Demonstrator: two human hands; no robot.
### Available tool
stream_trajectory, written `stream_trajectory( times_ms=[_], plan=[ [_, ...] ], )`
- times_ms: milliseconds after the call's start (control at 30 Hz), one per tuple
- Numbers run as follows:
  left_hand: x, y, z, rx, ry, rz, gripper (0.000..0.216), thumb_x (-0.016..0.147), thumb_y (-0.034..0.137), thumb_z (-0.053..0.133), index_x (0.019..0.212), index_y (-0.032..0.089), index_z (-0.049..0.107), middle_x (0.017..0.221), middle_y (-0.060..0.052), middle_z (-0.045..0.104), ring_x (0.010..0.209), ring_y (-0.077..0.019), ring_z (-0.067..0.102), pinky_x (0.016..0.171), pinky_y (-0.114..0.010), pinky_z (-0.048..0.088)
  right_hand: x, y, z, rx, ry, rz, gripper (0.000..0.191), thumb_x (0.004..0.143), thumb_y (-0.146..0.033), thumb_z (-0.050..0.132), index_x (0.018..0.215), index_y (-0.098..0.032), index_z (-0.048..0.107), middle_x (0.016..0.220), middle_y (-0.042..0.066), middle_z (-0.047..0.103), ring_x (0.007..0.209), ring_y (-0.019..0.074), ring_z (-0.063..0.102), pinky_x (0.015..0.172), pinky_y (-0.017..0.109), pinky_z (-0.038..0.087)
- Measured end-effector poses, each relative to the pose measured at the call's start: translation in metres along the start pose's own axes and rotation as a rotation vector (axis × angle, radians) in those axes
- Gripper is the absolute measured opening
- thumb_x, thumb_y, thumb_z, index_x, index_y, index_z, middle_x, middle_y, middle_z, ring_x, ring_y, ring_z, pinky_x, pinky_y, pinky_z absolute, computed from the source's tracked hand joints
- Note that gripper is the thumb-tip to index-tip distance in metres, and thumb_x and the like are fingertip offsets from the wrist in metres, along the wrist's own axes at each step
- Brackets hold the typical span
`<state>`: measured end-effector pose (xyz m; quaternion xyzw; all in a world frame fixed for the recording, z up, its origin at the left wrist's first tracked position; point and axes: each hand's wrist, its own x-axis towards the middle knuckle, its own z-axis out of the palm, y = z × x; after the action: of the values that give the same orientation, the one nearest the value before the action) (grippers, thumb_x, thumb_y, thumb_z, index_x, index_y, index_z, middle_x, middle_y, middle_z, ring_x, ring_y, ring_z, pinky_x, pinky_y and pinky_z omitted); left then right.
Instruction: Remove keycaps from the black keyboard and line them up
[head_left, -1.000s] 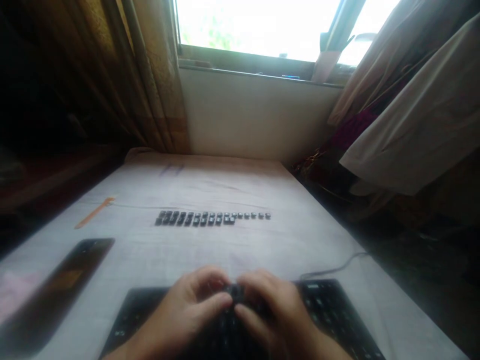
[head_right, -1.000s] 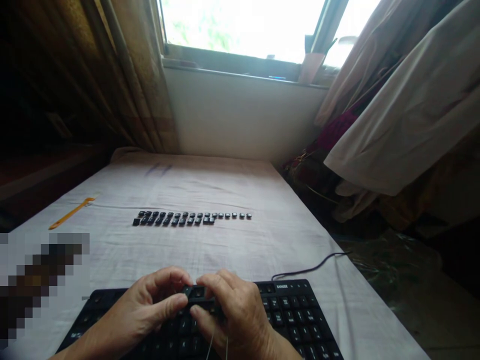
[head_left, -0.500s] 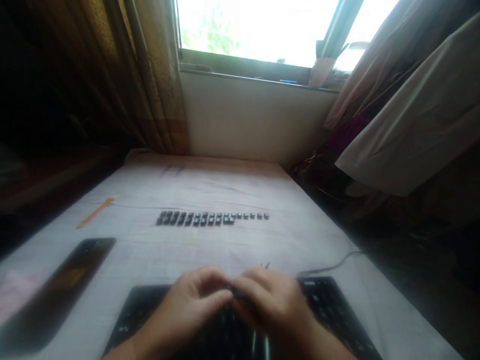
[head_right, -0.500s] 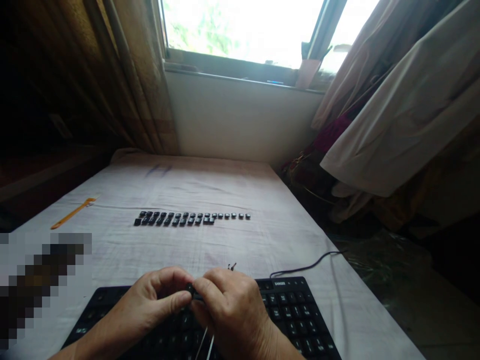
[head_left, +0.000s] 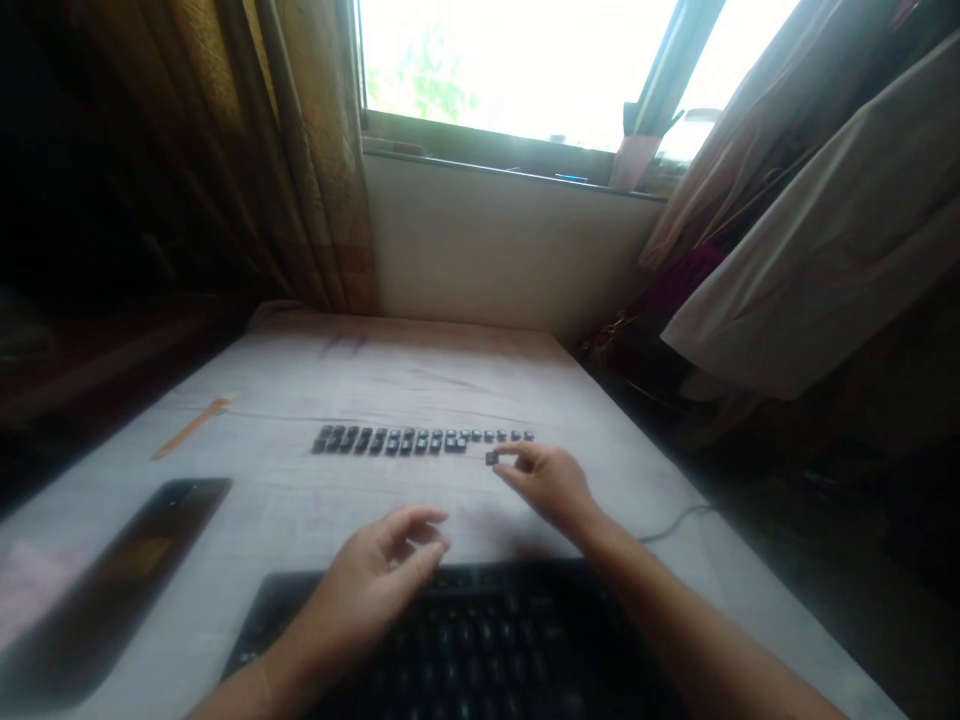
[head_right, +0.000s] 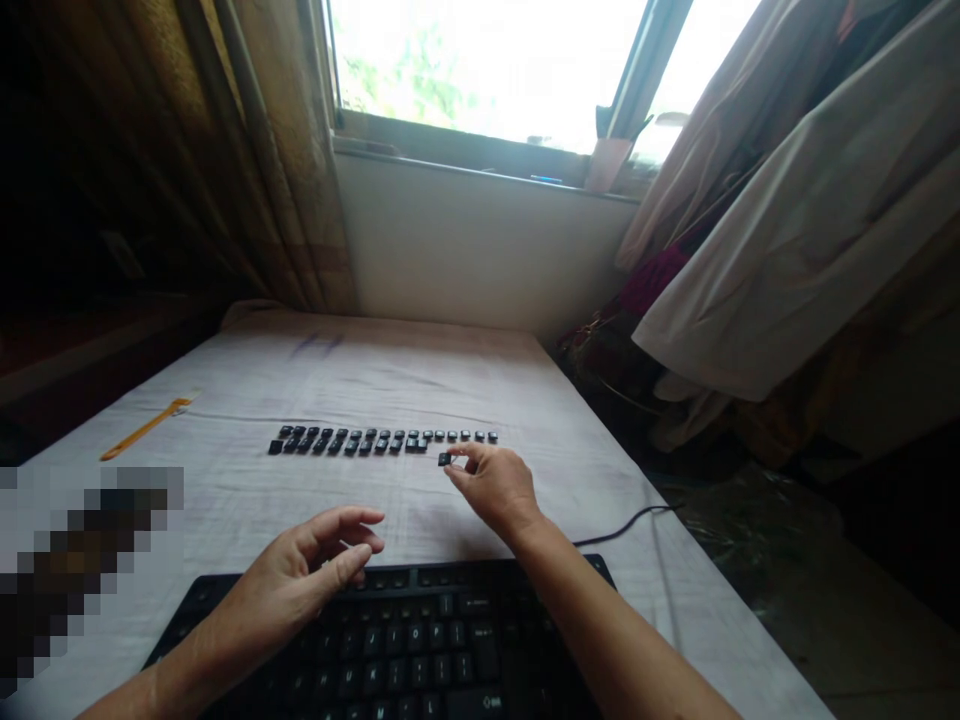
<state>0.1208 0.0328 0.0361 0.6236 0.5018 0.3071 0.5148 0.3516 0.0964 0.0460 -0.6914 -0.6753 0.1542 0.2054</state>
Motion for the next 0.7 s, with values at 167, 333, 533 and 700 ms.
stream_trajectory(
  times_ms=[167,333,533,700],
  plan=[
    [0.004,-0.013,0.001,0.052,-0.009,0.027,0.034,0.084,0.043,0.058,0.110,0.022,0.065,0.097,-0.006,0.073,0.090,-0.0240,0.066,0.082,-0.037,0.051,0.028,-0.004,0.013,-0.110,-0.046,0.057,0.025,0.077,-0.035,0.067,0.100,-0.033,0.075,0.082,-0.001,0.074,0.074,0.0190,0.066,0.067,0.028,0.047],
    [0.005,-0.015,0.002,0.075,-0.031,0.032,0.033,0.085,0.043,0.056,0.110,0.023,0.066,0.095,-0.006,0.074,0.088,-0.0235,0.067,0.081,-0.037,0.051,0.038,-0.008,0.024,-0.167,-0.053,0.083,0.028,0.079,-0.038,0.065,0.105,-0.034,0.073,0.086,0.000,0.076,0.081,0.0207,0.068,0.072,0.030,0.048],
    [0.004,-0.013,0.002,0.110,-0.047,0.033,0.032,0.085,0.042,0.055,0.109,0.023,0.065,0.094,-0.005,0.074,0.086,-0.0234,0.067,0.079,-0.035,0.052,0.047,-0.011,0.026,-0.222,-0.056,0.086,0.028,0.079,-0.039,0.064,0.105,-0.036,0.073,0.096,0.000,0.076,0.089,0.0219,0.068,0.076,0.030,0.048],
    [0.004,-0.016,0.002,0.108,-0.062,0.040,0.031,0.087,0.042,0.054,0.111,0.025,0.064,0.095,-0.004,0.074,0.088,-0.0227,0.068,0.082,-0.035,0.051,0.049,-0.015,0.026,-0.260,-0.068,0.094,0.029,0.079,-0.039,0.063,0.106,-0.036,0.072,0.101,0.001,0.075,0.093,0.0230,0.068,0.077,0.030,0.049]
  ],
)
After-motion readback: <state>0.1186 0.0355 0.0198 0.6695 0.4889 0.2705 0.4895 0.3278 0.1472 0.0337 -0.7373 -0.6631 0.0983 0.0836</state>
